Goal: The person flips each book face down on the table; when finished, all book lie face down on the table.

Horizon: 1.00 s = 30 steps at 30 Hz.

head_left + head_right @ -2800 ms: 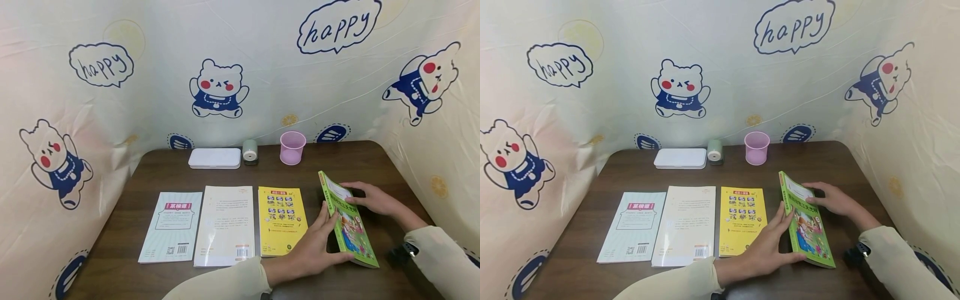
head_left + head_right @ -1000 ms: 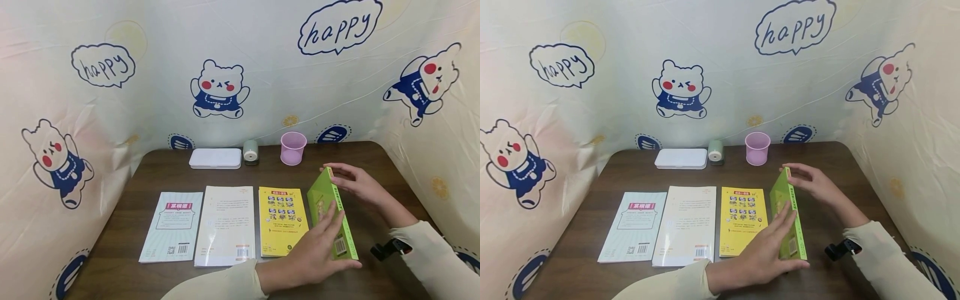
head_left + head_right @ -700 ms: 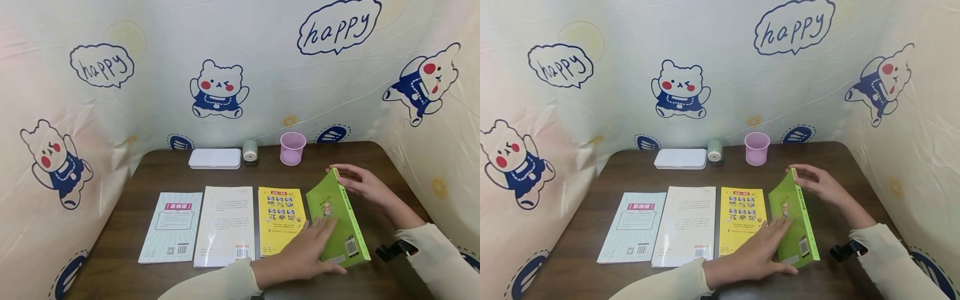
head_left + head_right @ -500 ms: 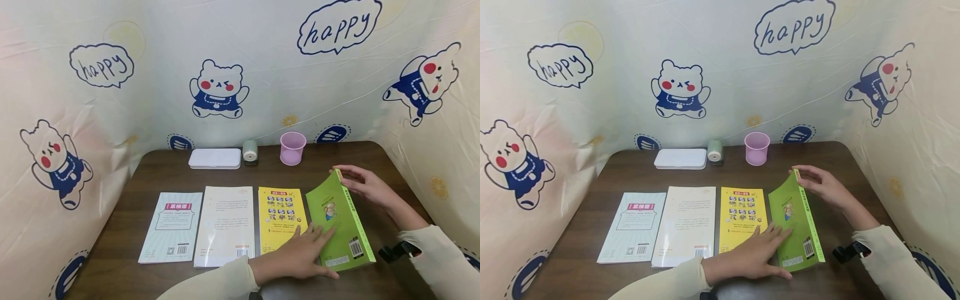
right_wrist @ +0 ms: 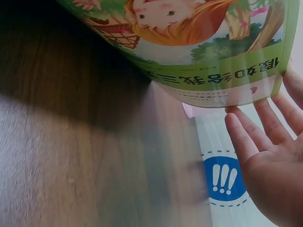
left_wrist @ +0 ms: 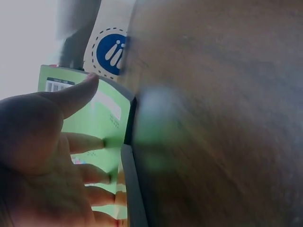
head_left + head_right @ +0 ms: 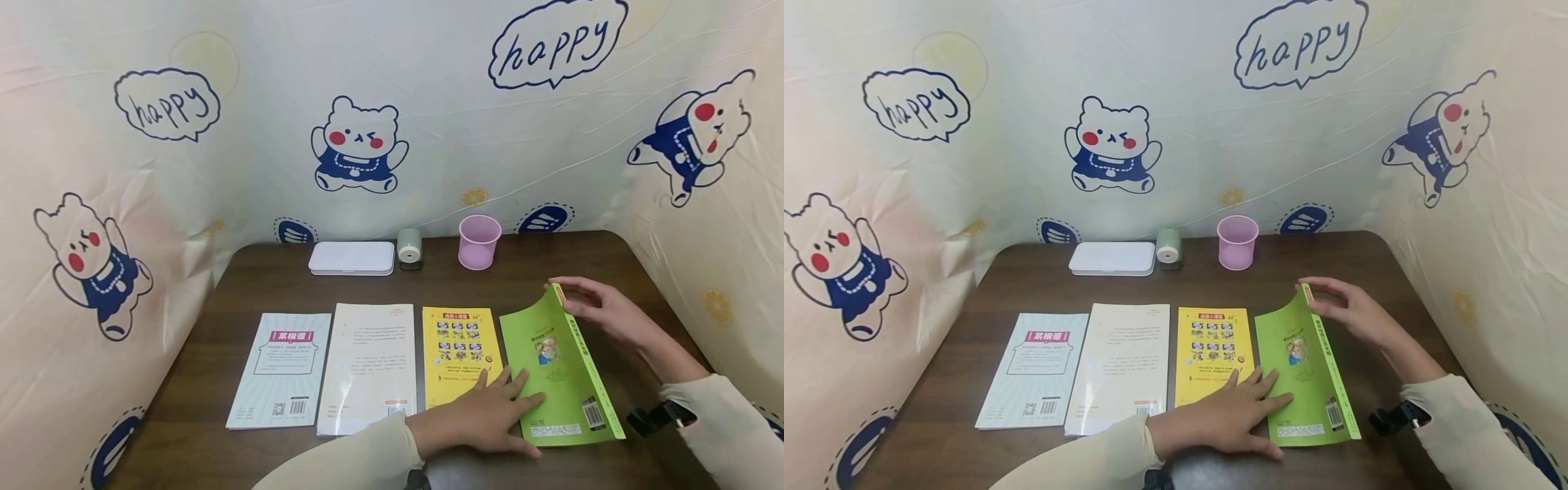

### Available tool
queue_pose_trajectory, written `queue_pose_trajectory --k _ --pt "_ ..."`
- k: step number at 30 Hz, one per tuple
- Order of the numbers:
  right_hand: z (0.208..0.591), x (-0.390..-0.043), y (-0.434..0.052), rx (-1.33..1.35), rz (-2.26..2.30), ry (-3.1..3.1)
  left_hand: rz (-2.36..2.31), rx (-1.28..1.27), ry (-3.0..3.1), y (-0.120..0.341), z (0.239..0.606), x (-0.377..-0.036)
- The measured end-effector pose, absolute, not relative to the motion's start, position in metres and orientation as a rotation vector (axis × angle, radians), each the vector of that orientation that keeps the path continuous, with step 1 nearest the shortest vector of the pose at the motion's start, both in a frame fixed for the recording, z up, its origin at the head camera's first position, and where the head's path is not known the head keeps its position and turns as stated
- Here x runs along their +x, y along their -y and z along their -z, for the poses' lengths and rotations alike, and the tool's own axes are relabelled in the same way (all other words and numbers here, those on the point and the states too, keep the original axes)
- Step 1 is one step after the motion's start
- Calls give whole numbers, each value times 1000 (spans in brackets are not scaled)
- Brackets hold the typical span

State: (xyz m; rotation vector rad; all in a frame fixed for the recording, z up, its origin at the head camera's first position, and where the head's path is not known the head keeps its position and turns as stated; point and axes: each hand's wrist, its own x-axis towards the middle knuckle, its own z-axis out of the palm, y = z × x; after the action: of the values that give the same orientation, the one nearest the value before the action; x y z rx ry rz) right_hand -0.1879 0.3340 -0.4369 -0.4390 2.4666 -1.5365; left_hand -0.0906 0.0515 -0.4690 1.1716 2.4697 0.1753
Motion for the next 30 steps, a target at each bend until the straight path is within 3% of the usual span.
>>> queue_pose_trajectory --k 12,30 --pt "449 -185 -354 -550 1451 -2447 -14 1212 -2478 -53 473 -89" --pt "466 -187 -387 -491 1247 -2499 -37 1225 -2471 -51 474 -91"
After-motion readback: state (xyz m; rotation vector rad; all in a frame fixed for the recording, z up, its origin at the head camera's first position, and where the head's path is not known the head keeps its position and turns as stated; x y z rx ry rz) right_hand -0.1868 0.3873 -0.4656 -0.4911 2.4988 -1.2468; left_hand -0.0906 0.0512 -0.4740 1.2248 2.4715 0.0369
